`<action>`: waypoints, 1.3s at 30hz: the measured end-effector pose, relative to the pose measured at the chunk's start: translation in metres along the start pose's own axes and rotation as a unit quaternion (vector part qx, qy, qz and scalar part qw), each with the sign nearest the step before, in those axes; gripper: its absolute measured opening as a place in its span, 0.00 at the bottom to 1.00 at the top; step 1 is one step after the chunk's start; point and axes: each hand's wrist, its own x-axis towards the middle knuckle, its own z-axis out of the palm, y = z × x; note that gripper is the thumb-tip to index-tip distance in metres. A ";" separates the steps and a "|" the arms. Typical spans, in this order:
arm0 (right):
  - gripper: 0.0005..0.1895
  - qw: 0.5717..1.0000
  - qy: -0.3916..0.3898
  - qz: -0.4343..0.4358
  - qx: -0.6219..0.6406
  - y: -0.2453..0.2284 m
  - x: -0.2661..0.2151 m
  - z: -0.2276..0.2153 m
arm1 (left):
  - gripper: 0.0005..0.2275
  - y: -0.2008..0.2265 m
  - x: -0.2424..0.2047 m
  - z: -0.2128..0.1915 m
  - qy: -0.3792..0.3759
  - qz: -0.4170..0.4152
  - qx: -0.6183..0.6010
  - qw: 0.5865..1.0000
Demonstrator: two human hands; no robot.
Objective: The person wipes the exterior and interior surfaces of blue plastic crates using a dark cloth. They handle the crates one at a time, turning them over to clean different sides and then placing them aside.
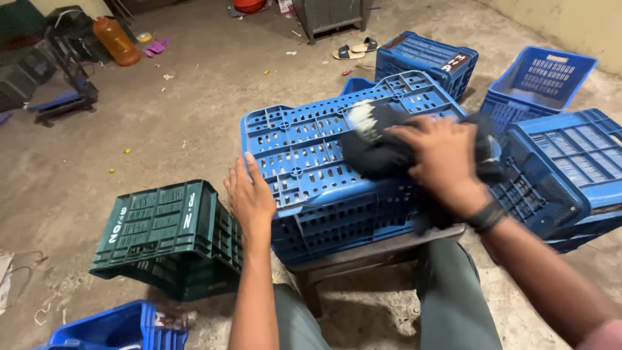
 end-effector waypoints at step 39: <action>0.27 0.984 0.121 -0.026 0.126 -0.148 0.220 0.186 | 0.40 0.021 -0.014 -0.007 0.020 0.085 -0.269 0.959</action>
